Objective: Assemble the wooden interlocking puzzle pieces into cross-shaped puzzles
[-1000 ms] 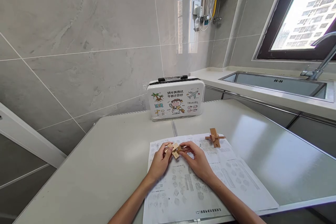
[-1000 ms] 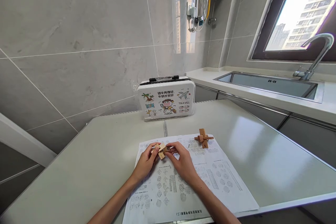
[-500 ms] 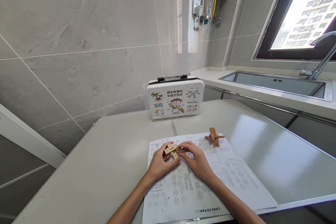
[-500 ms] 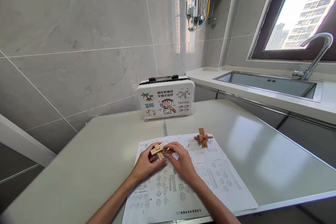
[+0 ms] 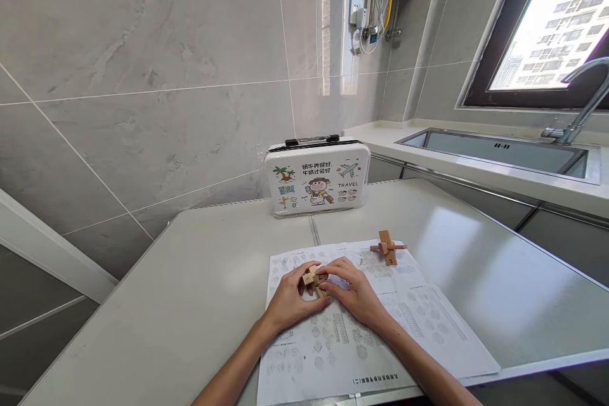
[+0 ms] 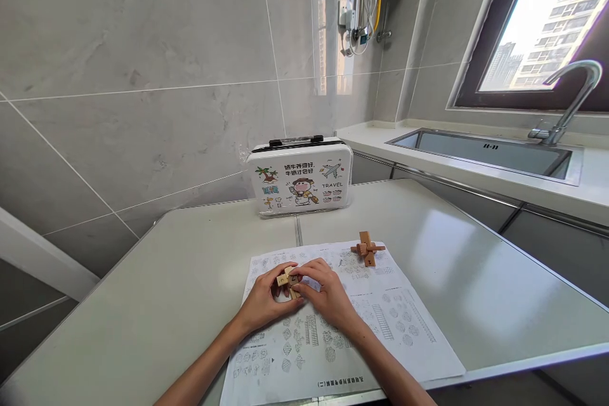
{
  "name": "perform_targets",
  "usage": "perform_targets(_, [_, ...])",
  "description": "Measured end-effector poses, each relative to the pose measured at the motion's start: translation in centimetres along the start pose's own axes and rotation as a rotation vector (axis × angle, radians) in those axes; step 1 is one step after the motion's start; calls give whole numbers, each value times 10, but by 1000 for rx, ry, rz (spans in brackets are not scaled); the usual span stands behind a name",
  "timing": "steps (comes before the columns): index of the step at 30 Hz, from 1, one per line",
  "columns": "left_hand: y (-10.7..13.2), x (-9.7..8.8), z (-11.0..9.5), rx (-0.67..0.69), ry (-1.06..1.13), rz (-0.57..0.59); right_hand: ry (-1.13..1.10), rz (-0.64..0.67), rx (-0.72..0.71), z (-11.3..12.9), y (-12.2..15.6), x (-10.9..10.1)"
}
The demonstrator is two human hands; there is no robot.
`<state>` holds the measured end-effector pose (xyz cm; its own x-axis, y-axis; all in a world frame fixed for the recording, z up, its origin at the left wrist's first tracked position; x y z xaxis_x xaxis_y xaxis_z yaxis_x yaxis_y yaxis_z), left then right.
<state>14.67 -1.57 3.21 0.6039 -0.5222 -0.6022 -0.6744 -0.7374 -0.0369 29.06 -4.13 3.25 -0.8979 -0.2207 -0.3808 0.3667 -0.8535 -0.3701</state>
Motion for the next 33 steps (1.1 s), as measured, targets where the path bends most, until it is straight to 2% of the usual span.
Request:
perform_targets(7, [0,-3,-7,8,45,-33,-56,-27,17,0,-1,-2])
perform_targets(13, [-1,-2,-2,6,184,-17,-152,-18,140,-15,-3,3])
perform_targets(18, [-1,-1,0,22,196,8,-235,-25,241,-29,-1,5])
perform_targets(26, [0,1,-8,69,193,47,-368,32,311,-35,0,14])
perform_targets(30, [-1,2,1,40,216,38,-525,16,357,-41,0,16])
perform_targets(33, [-2,2,13,0,264,-2,-675,-53,404,-49,3,13])
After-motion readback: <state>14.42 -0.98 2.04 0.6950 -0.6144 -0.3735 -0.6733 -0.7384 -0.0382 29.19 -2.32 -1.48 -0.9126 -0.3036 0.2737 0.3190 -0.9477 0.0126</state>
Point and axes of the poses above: each hand's wrist, its own y-axis away from the middle knuckle, its own x-axis out of the palm, z = x × y, the point moved 9 cm from there along -y, towards the middle knuckle, and after that the axes turned 14 degrees about z, right-handed, at the moved point
